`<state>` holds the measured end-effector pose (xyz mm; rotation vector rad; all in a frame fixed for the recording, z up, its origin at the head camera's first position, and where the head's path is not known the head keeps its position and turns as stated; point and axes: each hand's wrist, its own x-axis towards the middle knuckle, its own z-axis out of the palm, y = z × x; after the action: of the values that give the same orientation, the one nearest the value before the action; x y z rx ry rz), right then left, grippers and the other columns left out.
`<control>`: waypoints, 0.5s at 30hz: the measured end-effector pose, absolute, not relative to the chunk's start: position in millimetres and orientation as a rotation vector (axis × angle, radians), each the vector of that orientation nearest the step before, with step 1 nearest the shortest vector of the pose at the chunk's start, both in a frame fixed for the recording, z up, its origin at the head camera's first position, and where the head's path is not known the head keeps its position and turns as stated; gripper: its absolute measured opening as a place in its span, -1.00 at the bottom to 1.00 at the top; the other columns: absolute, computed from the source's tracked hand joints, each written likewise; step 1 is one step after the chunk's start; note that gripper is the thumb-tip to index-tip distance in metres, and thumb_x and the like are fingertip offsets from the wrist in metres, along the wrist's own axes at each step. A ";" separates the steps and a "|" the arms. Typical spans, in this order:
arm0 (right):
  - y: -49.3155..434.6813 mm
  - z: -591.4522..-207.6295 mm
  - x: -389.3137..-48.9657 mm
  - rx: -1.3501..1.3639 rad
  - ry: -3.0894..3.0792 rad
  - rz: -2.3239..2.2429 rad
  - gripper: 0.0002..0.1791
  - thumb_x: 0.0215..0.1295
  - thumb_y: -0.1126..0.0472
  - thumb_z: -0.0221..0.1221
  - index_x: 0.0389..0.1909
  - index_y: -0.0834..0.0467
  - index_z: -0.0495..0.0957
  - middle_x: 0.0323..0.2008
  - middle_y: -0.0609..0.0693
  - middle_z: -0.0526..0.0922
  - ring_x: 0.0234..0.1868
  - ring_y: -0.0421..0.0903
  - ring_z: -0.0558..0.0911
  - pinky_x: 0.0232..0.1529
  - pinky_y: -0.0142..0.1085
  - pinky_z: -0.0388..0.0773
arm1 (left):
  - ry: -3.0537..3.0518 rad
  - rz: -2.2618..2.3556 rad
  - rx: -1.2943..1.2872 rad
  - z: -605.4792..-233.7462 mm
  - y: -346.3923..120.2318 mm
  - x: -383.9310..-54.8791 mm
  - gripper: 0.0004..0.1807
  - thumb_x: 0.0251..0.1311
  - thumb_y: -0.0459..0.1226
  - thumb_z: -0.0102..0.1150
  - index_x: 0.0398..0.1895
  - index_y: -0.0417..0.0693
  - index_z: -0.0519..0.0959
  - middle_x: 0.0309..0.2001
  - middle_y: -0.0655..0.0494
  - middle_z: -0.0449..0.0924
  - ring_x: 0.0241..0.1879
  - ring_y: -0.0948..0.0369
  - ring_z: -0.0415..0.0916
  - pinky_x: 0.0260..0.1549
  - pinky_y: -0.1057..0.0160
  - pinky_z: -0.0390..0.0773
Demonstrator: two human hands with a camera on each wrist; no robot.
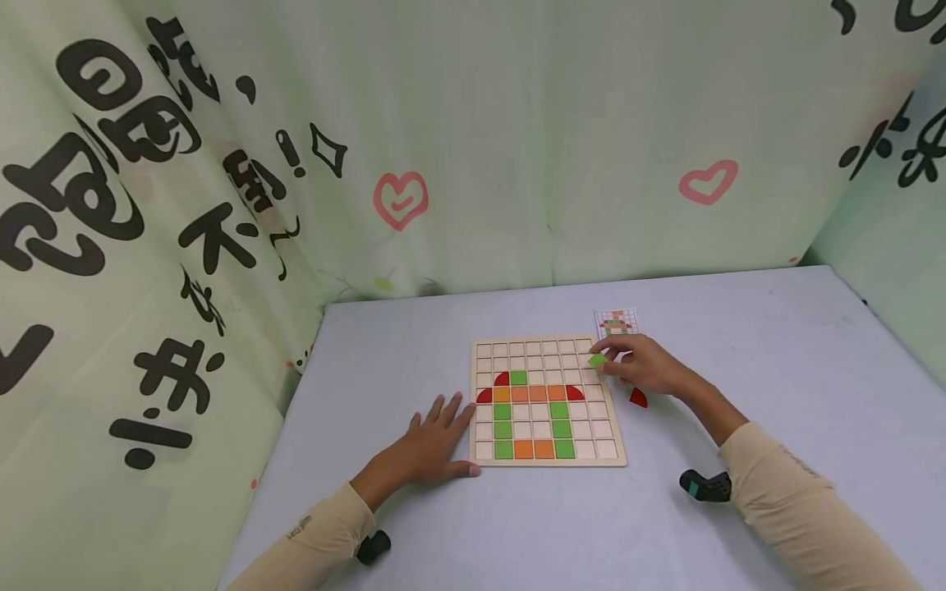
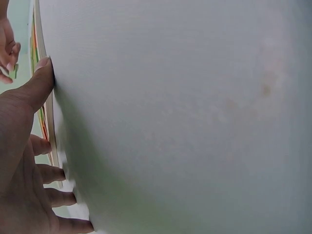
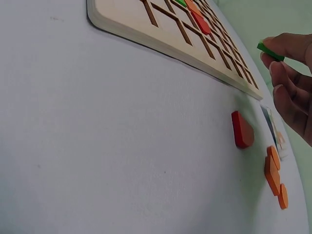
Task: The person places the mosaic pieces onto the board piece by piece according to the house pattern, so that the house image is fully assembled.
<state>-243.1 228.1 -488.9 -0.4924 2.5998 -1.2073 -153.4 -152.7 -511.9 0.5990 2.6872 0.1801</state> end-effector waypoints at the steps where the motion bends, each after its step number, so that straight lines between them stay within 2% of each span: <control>1: 225.9 -489.4 -243.2 -0.502 2.591 -1.209 -0.64 0.31 0.29 0.29 0.11 0.26 0.59 -0.20 0.13 0.62 -0.48 -0.09 0.53 -0.47 -0.35 0.52 | 2.687 0.182 0.597 -511.5 -152.6 -153.1 0.12 0.12 0.36 0.18 0.63 0.12 -0.04 0.64 -0.02 -0.14 0.60 -0.16 -0.21 0.39 -0.39 0.08; 8: 211.6 -492.2 -244.6 -0.571 2.521 -1.242 -0.62 0.28 0.26 0.33 0.09 0.30 0.59 -0.23 0.11 0.58 -0.49 -0.16 0.51 -0.45 -0.38 0.51 | 2.683 0.194 0.590 -508.4 -151.4 -152.1 0.12 0.13 0.35 0.19 0.63 0.12 -0.04 0.64 -0.02 -0.14 0.61 -0.16 -0.22 0.39 -0.39 0.07; 15: 195.0 -494.9 -246.1 -0.636 2.496 -1.205 -0.58 0.26 0.27 0.33 0.13 0.31 0.59 -0.24 0.08 0.64 -0.48 -0.22 0.48 -0.46 -0.42 0.42 | 2.688 0.188 0.591 -507.8 -150.4 -152.1 0.12 0.13 0.34 0.19 0.63 0.12 -0.04 0.64 -0.03 -0.14 0.60 -0.16 -0.21 0.38 -0.40 0.07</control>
<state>-246.1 195.0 -494.9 -0.6355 2.4960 -1.2046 -152.1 -150.4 -507.8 0.5914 2.6879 0.1879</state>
